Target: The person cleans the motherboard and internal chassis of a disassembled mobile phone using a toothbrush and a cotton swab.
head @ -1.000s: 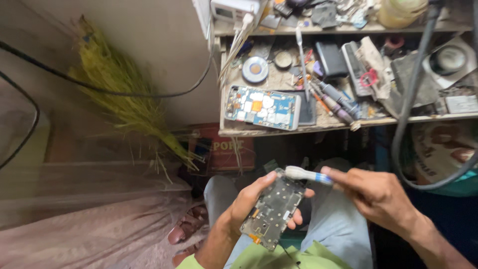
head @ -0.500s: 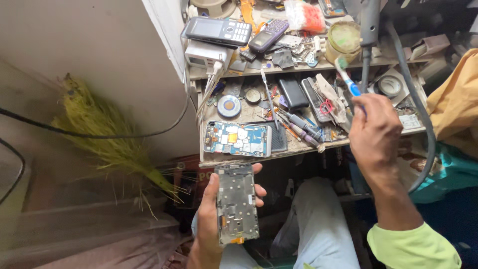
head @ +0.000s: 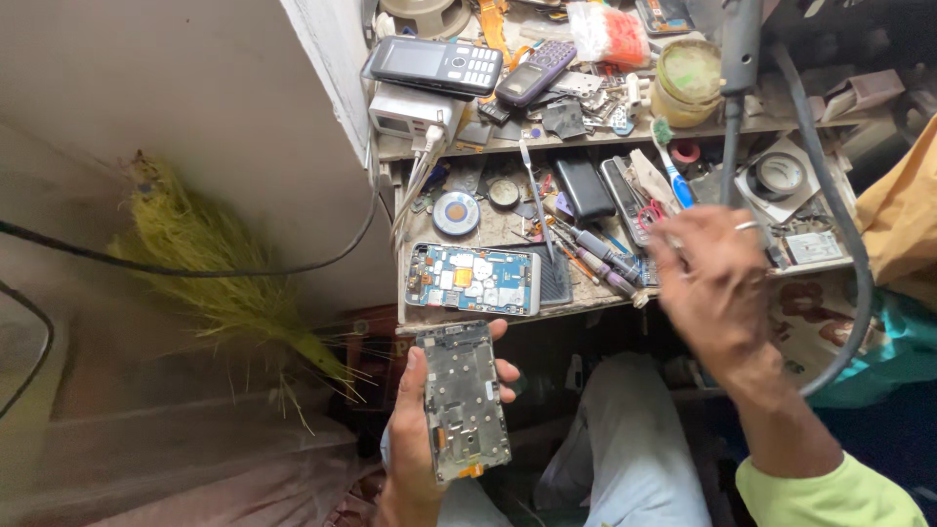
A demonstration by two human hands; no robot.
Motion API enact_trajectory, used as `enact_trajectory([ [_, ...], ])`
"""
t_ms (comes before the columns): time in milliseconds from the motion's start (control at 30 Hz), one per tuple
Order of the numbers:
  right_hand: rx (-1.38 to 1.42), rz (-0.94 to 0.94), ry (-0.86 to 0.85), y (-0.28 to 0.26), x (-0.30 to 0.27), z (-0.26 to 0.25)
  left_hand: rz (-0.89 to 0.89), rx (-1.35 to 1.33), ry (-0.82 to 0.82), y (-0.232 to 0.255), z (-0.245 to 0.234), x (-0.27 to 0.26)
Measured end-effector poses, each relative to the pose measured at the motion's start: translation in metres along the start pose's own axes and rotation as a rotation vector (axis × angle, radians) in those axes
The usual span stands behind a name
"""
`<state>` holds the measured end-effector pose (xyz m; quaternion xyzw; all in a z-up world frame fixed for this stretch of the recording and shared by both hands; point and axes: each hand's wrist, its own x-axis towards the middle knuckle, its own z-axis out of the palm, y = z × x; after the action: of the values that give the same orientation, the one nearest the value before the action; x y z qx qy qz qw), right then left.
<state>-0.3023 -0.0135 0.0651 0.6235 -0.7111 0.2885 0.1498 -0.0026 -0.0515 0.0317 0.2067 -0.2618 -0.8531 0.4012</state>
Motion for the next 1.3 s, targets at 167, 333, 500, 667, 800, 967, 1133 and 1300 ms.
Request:
enact_trajectory([
  [167,0.080,-0.048,-0.218,-0.033,0.013,0.022,0.012,-0.004,-0.004,-0.002,0.004,0.005],
  [333,-0.057,-0.077,-0.209,-0.042,0.028,0.033,0.030,-0.010,0.005,-0.001,0.009,0.003],
  [500,-0.145,-0.061,-0.259,-0.048,0.029,0.035,0.011,0.011,0.001,-0.001,0.004,0.001],
  [667,-0.166,0.001,-0.256,-0.048,0.030,0.040,0.012,0.017,-0.078,-0.004,-0.001,0.001],
  [800,-0.056,0.058,-0.211,-0.044,0.036,0.032,0.007,0.035,-0.077,-0.003,-0.006,0.002],
  [967,0.430,0.119,-0.272,-0.064,0.036,0.014,0.040,0.040,-0.118,-0.003,-0.006,0.004],
  [1133,0.687,-0.144,-0.292,-0.101,0.019,0.007,0.057,0.064,0.019,-0.008,0.001,0.003],
  [1300,0.618,-0.241,-0.181,-0.122,0.017,0.009,0.103,0.077,-0.035,-0.013,-0.002,-0.001],
])
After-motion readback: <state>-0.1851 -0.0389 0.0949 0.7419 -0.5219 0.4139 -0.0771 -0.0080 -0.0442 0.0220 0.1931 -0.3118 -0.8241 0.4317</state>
